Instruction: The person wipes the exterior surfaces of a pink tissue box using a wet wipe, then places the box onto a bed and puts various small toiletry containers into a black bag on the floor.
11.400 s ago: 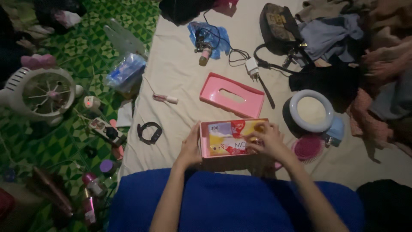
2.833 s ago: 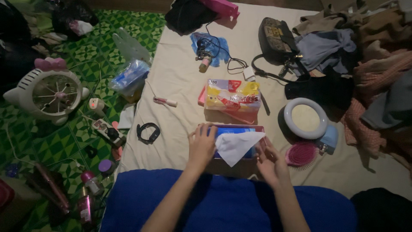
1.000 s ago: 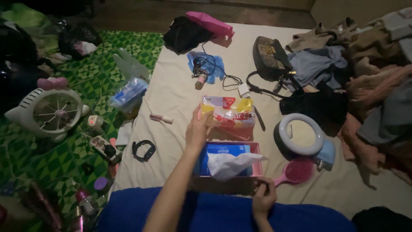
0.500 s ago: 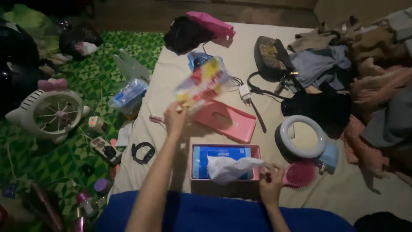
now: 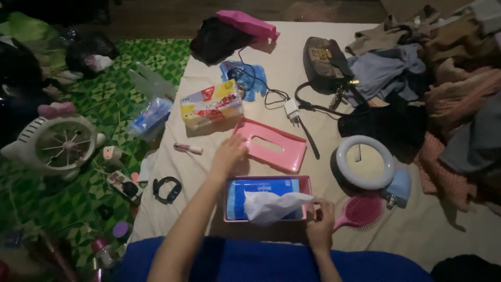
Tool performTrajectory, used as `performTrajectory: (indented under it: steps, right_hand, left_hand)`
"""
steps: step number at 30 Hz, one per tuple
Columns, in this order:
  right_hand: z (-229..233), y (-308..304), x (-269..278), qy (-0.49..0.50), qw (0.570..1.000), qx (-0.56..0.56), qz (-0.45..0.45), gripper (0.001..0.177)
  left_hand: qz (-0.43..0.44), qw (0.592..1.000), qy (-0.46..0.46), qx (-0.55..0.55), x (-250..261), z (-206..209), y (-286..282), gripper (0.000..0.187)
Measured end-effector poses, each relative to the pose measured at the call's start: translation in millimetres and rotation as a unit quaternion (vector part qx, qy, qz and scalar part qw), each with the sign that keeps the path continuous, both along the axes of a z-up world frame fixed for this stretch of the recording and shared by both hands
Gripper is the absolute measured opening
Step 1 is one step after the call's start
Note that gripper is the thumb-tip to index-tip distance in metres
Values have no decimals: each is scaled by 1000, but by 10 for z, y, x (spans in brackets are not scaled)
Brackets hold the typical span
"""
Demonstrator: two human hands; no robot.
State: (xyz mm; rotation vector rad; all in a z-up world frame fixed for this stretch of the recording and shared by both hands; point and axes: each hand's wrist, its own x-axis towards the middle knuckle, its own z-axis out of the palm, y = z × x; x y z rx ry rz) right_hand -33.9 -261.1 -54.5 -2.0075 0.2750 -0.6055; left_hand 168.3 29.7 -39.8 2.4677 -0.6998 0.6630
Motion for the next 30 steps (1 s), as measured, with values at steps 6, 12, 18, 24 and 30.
performTrajectory:
  steps: [6,12,18,24,30]
  right_hand:
    - [-10,-50,10,-20,999,-25,2,14]
    - [-22,-54,19,10,1000,-29,1,16]
    - [-16,-6,-13,-2,1000,-28,2,17]
    - [-154,-74,9,23,1000,-3,-5,18]
    - [-120,-129,-99,9,1000,-8,5,24]
  left_hand:
    - [11,980,-151,133,193,-305,-281,12]
    - [20,989,-69,133,1,97,-323,24]
    - [45,989,-132,52,-29,1221,-430,20]
    - [4,993,102,-54,-316,2002,-154,22]
    - [-120,855,453,-223,-565,1911,223,36]
